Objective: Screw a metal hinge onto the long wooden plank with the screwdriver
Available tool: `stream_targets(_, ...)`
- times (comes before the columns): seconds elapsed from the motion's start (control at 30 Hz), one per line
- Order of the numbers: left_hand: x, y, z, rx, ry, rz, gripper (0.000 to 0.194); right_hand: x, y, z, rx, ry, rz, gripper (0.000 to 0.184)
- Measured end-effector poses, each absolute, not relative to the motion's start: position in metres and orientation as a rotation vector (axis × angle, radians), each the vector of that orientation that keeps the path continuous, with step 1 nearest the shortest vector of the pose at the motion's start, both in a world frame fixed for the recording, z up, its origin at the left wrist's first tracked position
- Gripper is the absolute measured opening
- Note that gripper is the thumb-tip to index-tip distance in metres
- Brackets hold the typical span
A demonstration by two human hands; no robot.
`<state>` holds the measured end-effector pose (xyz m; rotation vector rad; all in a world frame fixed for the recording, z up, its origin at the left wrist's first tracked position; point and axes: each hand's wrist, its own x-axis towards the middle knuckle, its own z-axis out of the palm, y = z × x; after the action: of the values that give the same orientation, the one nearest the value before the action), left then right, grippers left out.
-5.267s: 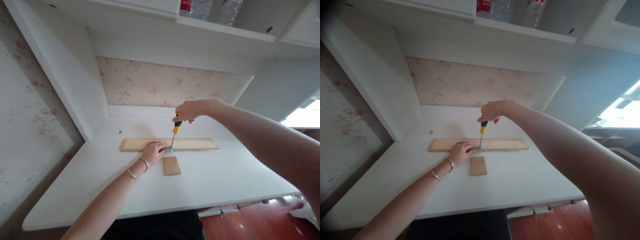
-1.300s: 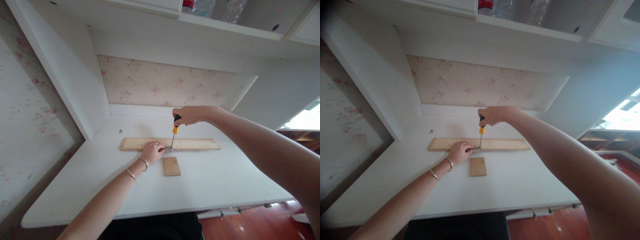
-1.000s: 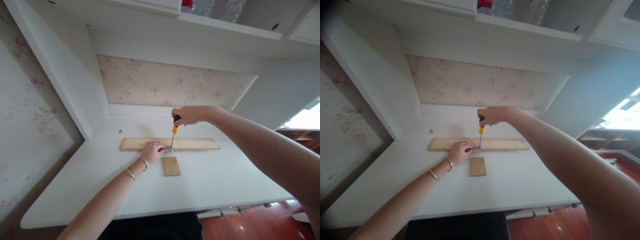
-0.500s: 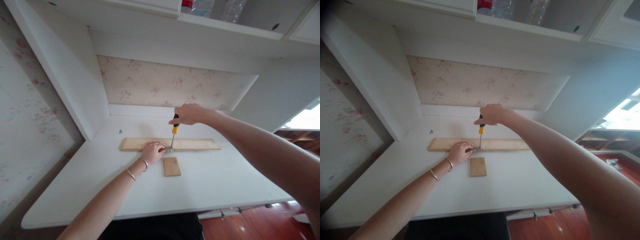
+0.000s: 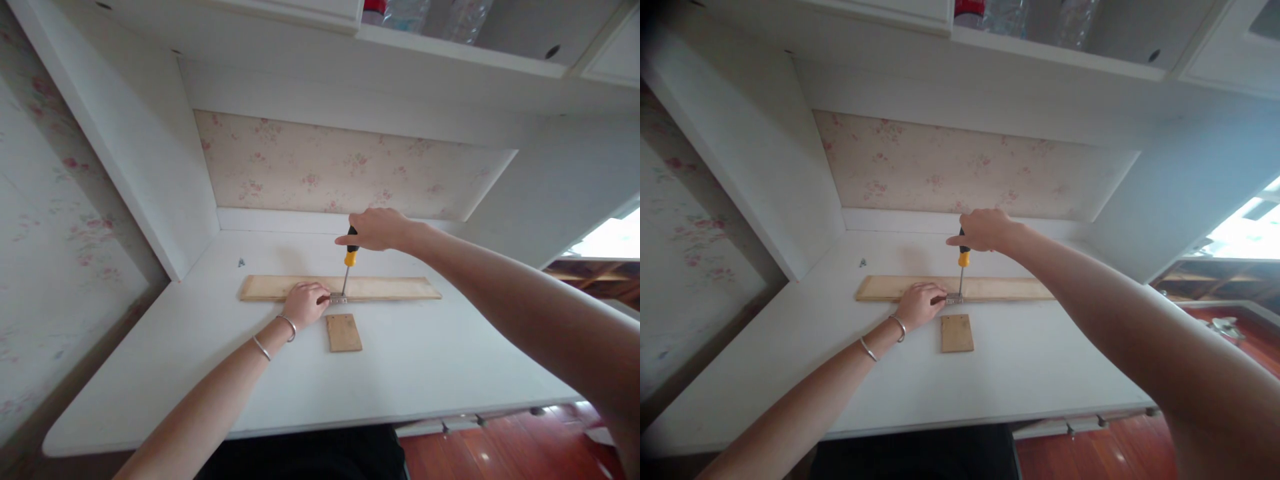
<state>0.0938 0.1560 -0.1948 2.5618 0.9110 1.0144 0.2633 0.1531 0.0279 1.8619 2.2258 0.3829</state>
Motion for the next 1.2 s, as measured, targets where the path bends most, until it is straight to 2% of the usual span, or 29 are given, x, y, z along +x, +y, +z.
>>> stream_targets(0.13,0.093,0.157,-0.196,2.564,0.973,0.977,0.016,0.265,0.152,0.028,1.859,2.277,0.305,0.065)
stream_targets(0.3,0.095,0.158,-0.2,2.612,1.135,0.967,0.048,0.264,0.138,0.026,1.765,2.355,0.324,0.05)
stream_targets(0.43,0.098,0.157,-0.202,2.671,1.238,0.889,0.06,0.263,0.117,0.022,1.745,2.386,0.384,0.047)
stream_targets(0.67,0.1,0.154,-0.205,2.748,1.295,0.792,0.055,0.277,0.096,0.022,1.608,2.517,0.261,0.032)
stream_targets(1.0,0.102,0.152,-0.201,2.802,1.39,0.612,0.052,0.276,0.105,0.027,1.64,2.425,0.453,0.051)
stream_targets(1.2,0.102,0.154,-0.201,2.805,1.396,0.576,0.053,0.275,0.114,0.028,1.651,2.407,0.47,0.056)
